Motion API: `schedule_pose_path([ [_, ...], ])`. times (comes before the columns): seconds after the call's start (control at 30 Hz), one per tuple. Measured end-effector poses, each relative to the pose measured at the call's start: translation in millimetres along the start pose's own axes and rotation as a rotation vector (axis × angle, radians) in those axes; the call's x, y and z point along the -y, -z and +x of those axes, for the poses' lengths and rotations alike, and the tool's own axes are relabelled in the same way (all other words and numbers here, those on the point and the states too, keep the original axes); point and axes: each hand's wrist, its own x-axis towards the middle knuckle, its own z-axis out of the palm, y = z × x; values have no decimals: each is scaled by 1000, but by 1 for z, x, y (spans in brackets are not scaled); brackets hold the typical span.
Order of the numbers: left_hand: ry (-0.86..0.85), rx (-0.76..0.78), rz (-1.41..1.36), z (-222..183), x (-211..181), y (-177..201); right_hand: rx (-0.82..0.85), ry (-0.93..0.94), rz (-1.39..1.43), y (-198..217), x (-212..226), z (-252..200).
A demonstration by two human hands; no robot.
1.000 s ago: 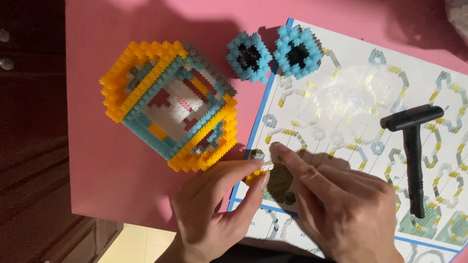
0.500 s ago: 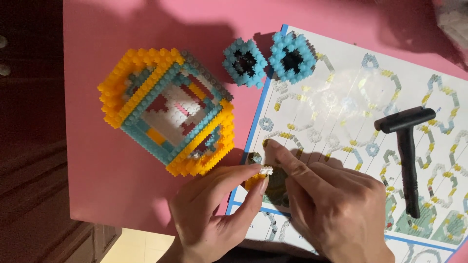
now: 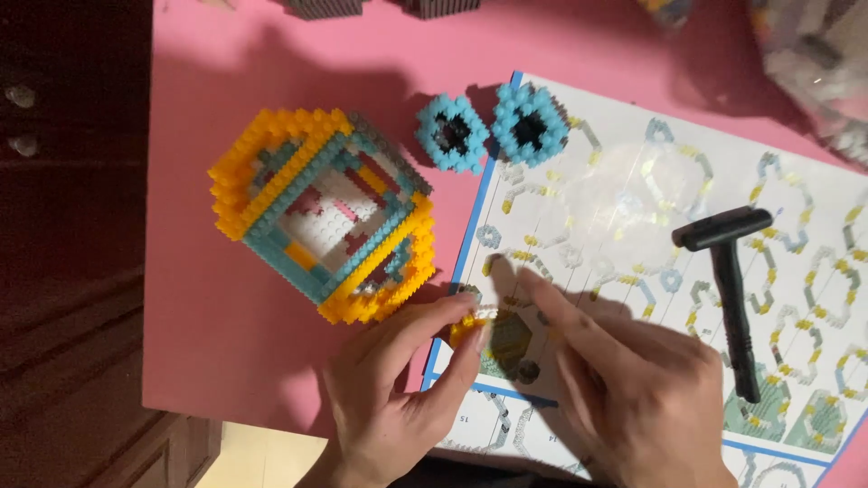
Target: Assembling a complex structure using small plastic toy blocks, following an instruction manual and using a small hammer to secure pieces.
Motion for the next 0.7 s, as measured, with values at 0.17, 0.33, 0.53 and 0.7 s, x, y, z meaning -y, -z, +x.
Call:
schedule_pose_path([
  [0.17, -14, -109, 45, -11, 14, -16, -226, -117, 105, 5, -12, -26],
  [0.33, 34, -98, 77, -10, 8, -14, -381, -225, -27, 72, -35, -11],
  [0.53, 189, -119, -42, -19, 29, -27, -530, -49, -199, 137, -57, 18],
  [0.7, 226, -111, -114, -38, 76, -43, -761, 96, -186, 152, -69, 45],
])
